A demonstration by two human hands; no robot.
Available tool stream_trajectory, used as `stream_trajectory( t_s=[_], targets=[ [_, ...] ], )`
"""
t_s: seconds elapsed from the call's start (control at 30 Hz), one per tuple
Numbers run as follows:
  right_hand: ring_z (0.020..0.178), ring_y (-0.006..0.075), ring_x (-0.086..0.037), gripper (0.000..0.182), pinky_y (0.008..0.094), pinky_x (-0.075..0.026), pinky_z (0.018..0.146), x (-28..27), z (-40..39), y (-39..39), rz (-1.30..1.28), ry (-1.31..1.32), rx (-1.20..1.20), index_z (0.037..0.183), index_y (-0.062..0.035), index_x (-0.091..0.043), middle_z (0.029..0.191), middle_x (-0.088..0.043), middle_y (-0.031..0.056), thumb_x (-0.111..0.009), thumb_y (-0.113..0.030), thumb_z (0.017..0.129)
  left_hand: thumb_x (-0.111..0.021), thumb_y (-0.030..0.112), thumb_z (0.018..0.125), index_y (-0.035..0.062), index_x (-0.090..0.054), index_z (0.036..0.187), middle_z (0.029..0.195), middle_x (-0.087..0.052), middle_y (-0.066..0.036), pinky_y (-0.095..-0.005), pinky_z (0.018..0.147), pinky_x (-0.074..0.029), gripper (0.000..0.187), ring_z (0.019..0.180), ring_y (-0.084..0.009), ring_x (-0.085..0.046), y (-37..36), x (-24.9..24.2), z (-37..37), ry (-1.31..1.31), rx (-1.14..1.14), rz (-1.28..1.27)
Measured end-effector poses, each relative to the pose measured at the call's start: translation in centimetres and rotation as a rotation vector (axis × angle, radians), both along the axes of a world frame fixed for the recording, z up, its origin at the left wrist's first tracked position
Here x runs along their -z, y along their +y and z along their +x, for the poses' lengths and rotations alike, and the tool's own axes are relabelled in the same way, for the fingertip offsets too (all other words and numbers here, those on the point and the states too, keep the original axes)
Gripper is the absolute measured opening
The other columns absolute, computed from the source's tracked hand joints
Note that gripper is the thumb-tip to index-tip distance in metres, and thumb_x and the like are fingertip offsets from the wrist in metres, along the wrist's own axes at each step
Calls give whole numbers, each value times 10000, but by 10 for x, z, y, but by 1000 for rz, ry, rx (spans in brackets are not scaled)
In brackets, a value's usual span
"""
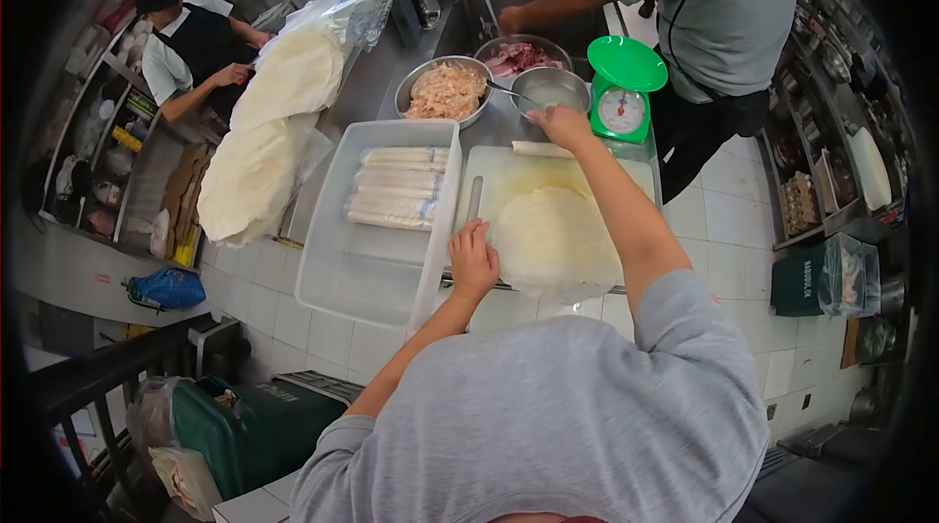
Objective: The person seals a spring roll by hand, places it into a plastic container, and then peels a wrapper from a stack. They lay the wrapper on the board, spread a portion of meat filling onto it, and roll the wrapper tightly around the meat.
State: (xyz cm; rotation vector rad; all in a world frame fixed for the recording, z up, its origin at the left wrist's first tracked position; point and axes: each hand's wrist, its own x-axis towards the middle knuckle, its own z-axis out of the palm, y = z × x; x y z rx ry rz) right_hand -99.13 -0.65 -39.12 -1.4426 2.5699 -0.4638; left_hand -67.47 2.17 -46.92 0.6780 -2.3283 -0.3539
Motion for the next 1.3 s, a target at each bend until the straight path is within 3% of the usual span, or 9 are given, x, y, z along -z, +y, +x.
stream_trajectory(
  t_s=[0.13,0.33,0.4,0.53,0.57,0.63,0.77,0.87,1.3],
  targets=[
    [912,379,-561,388,453,-450,791,16,43,87,-610,33,128,926,8,-621,959,-594,206,-544,-371,893,-540,32,728,29,-500,1165,1183,-502,-152,-464,942,-331,439,1091,-335,-460,1,-1,0,7,2,8],
    [1297,427,-323,758,445,-249,1088,83,133,189,-129,285,233,1320,134,-332,1367,-342,331,-575,-415,858,-537,36,738,28,-505,1155,1180,-504,-158,-473,931,-336,418,1079,-340,-462,0,1,0,19,22,-5],
    [1375,389,-207,824,430,-145,1136,81,119,155,-135,60,152,1352,136,-279,1436,-256,313,-573,-447,850,-536,38,741,27,-506,1151,1180,-504,-158,-474,930,-337,411,1078,-341,-462,1,1,0,9,22,9],
    [1357,399,-240,828,431,-166,1132,76,141,93,-155,-40,-431,1337,147,-291,1425,-278,313,-583,-448,841,-536,40,740,26,-502,1154,1181,-505,-158,-474,929,-337,416,1079,-343,-461,2,1,0,2,13,17],
    [1223,395,-442,685,425,-325,1048,81,149,85,-302,42,-559,1255,91,-456,1290,-460,305,-575,-444,845,-536,40,739,27,-501,1156,1180,-505,-157,-473,929,-338,420,1078,-344,-462,0,1,0,7,9,11],
    [972,371,-602,490,429,-464,860,8,151,78,126,-543,-650,1069,15,-619,1044,-618,257,-577,-419,844,-536,38,733,28,-499,1161,1178,-506,-156,-470,928,-339,430,1079,-343,-462,-2,8,1,1,9,-11],
    [806,351,-626,236,435,-489,765,49,82,56,-183,-127,-131,866,-36,-652,815,-649,178,-552,-245,825,-537,35,721,30,-501,1163,1178,-508,-153,-467,926,-342,443,1079,-341,-466,0,2,0,26,13,-11],
    [967,314,-588,230,497,-449,832,71,18,49,-197,452,149,969,-21,-609,1029,-613,170,-513,-132,791,-533,31,724,26,-502,1161,1175,-509,-152,-467,926,-343,438,1077,-341,-469,0,-1,1,22,20,-9],
    [1062,300,-502,371,464,-387,879,63,16,57,-133,84,-130,1118,-120,-596,1058,-549,106,-651,-248,774,-550,56,722,22,-524,1137,1181,-502,-142,-454,929,-342,418,1072,-326,-469,0,0,2,15,16,-28]
  ],
)
